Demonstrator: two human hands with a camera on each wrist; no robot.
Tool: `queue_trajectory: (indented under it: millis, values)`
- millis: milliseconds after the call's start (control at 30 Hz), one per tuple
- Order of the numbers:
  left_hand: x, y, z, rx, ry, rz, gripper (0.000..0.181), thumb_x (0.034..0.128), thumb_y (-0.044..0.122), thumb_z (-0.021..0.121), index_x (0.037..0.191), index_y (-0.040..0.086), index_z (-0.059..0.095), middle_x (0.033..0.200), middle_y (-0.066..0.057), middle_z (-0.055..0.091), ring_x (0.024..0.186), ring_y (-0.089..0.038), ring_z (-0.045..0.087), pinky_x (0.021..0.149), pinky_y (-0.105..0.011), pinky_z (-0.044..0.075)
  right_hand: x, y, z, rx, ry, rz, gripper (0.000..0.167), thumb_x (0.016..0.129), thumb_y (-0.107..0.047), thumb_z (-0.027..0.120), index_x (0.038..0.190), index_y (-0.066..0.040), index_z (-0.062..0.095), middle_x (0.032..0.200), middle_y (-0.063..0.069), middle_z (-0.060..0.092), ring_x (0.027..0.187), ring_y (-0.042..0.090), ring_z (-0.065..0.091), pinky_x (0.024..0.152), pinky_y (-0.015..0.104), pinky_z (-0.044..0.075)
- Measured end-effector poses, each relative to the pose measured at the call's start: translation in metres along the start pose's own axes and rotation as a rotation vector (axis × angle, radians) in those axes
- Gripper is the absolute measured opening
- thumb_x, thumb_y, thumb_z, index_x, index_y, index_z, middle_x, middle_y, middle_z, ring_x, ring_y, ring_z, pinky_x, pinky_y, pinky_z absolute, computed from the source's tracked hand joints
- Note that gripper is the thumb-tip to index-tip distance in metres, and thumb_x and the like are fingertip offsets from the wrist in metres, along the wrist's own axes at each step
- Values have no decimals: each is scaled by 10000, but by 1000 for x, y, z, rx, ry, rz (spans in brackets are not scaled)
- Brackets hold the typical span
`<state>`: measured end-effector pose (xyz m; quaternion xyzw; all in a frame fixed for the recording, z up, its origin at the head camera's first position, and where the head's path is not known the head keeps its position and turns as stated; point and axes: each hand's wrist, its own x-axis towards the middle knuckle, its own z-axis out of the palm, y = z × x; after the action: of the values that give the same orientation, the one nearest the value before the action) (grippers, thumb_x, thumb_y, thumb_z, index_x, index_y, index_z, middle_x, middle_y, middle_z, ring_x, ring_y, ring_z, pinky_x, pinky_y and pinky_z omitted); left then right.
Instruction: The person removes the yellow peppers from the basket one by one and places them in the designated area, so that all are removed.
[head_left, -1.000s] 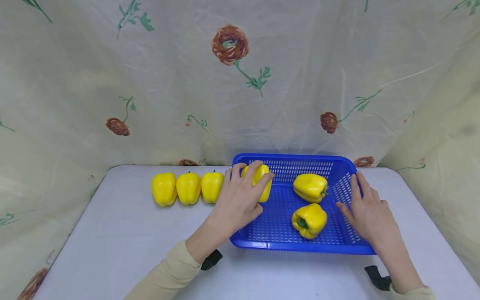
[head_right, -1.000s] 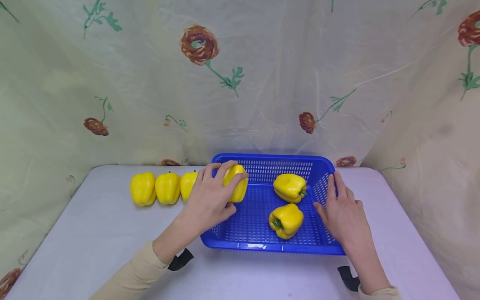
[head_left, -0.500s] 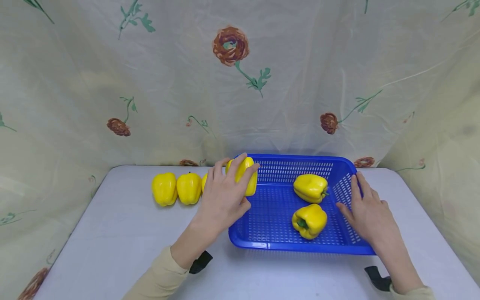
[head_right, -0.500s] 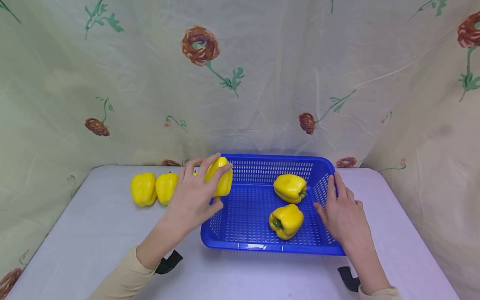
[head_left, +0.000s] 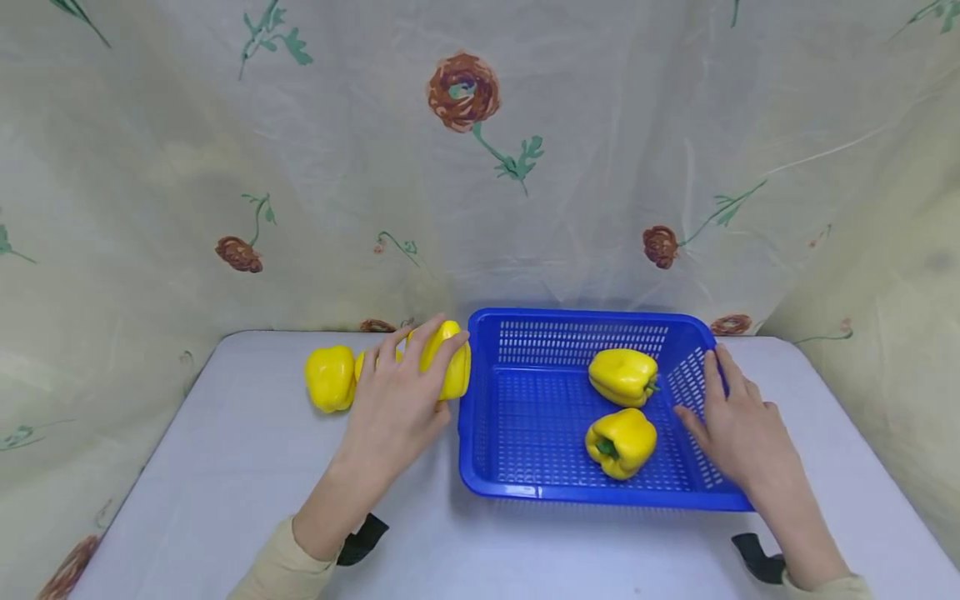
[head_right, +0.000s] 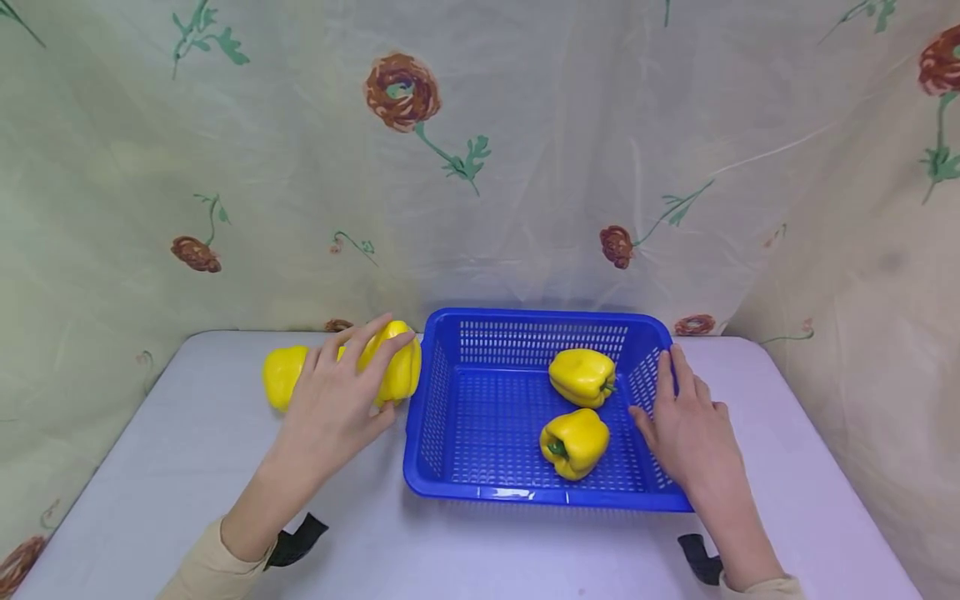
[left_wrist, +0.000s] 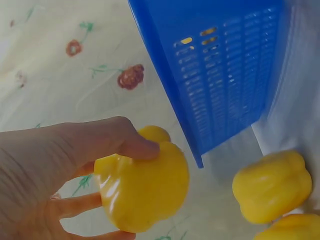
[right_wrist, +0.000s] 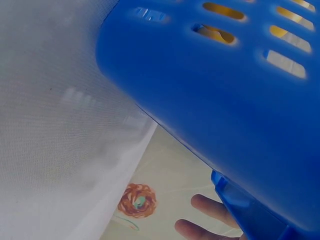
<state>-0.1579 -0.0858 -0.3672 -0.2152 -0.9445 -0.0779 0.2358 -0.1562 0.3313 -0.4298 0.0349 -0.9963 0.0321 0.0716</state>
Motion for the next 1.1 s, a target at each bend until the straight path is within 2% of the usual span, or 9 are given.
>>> queue_trajectory:
  millis: [167,433,667,967,1100]
  values:
    - [-7,-5,-1,21,4,-1,791,777,117,914,1491,200,585,1569,-129,581,1306,-469,619,1021,-595,567,0,2,1,-7,8,-9,926,1021,-344,722,1613,177,237,1661,446,241,1305,712,478,901,851,489]
    - [-15,-7,0,27,-28,-17,804,795,133,925,1518,186,578,1593,-110,588,1345,-480,606,1064,-615,562,-1,1,2,0,0,-2,928,1021,-341,722,1617,173,229,1667,441,233,1325,710,462,916,861,475]
    - [-23,-12,3,49,-55,-28,824,779,147,947,1515,166,577,1575,-109,599,1265,-473,655,1031,-594,577,-1,1,3,3,8,-6,931,1016,-333,728,1618,173,229,1667,441,238,1321,709,467,914,863,475]
    - [-35,-12,9,79,-160,-24,873,776,209,974,1534,177,542,1563,-106,614,1242,-463,677,998,-591,588,0,0,1,0,2,-2,928,1020,-335,723,1617,174,229,1670,440,227,1322,710,464,919,864,471]
    - [-41,-12,13,86,-181,-11,886,762,229,989,1527,177,545,1549,-98,628,1206,-450,690,963,-566,591,1,0,1,4,-3,1,934,1019,-339,723,1621,171,222,1672,436,226,1332,709,456,925,866,466]
